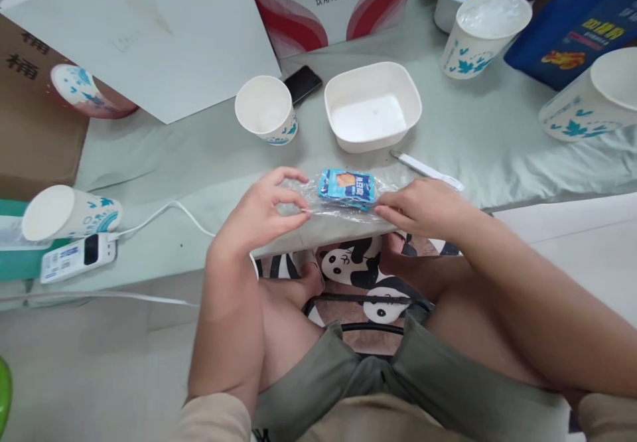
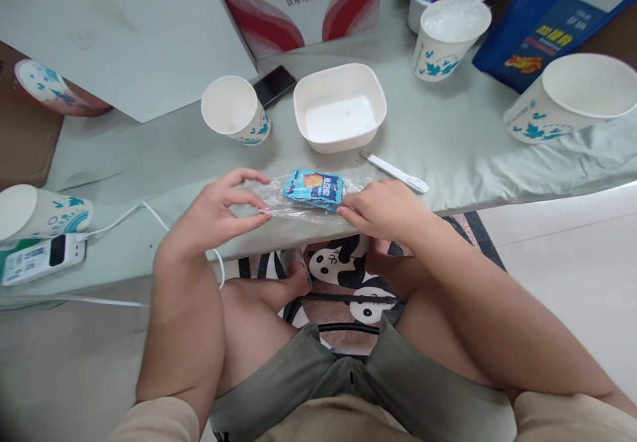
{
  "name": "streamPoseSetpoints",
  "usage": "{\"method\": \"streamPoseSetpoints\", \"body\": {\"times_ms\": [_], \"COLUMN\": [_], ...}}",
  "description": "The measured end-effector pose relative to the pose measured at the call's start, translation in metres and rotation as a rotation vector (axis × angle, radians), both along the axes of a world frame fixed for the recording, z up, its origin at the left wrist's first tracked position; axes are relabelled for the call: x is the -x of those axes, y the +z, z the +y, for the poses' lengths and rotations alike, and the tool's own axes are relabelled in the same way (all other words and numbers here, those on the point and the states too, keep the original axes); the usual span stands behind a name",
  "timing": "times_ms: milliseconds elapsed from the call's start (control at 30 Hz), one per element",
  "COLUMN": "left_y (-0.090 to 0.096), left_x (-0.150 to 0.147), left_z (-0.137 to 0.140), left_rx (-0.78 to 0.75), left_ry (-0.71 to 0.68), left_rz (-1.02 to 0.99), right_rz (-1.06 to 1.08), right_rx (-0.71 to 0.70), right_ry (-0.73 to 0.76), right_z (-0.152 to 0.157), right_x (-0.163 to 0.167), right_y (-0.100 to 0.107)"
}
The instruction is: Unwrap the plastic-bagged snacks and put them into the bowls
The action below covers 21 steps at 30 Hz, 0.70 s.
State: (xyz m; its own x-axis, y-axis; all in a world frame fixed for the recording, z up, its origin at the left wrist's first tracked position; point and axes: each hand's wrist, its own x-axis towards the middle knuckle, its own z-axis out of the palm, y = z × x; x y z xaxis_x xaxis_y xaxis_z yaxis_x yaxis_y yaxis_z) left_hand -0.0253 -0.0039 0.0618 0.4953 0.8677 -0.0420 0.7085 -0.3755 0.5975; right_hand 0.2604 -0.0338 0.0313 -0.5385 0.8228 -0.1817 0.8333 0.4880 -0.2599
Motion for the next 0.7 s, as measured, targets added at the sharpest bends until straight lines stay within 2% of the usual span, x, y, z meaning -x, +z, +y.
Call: {"method": "streamPoseSetpoints", "body": {"times_ms": [67, 133, 200, 267, 333, 433, 500, 567, 633, 700], "left_y": [0.007, 0.009, 0.006, -0.002, -0.012, -0.027, -0.035, -0.040, -0.041, -0.041], "left_x": [0.005, 0.006, 0.002, -0.004, -0.012, -0.018, -0.019, -0.018, -0.017, -0.017], "left_z": [-0.002, -0.002, -0.001, 0.000, 0.000, 0.002, 0.005, 0.009, 0.014, 0.017], "left_rx": [0.156, 0.282, 0.245, 0.101, 0.028, 0.074, 0.074, 0.044, 0.047, 0.153], "left_ry": [-0.015, 0.032, 0.143, 0.182, 0.078, -0.040, 0.007, 0.103, 0.186, 0.243], "left_rz": [0.008, 0.052, 0.077, 0.080, 0.110, 0.165, 0.166, 0.149, 0.086, -0.066], "right_rz": [-0.096, -0.150, -0.147, -0.077, 0.039, 0.156, 0.158, 0.156, 0.184, 0.222], "right_rx": [0.001, -0.028, -0.100, -0.208, -0.289, -0.238, -0.165, -0.153, -0.200, -0.261], "right_ry": [-0.137, -0.251, -0.340, -0.397, -0.349, -0.111, 0.015, 0.068, 0.065, 0.022], "right_z": [-0.002, -0.004, -0.005, -0.005, -0.006, -0.008, -0.010, -0.011, -0.011, -0.011], "right_x": [0.001, 0.003, 0.007, 0.014, 0.024, 0.041, 0.050, 0.055, 0.056, 0.057], "right_y": [0.000, 0.001, 0.002, 0.004, 0.005, 0.001, -0.004, -0.011, -0.018, -0.023]}}
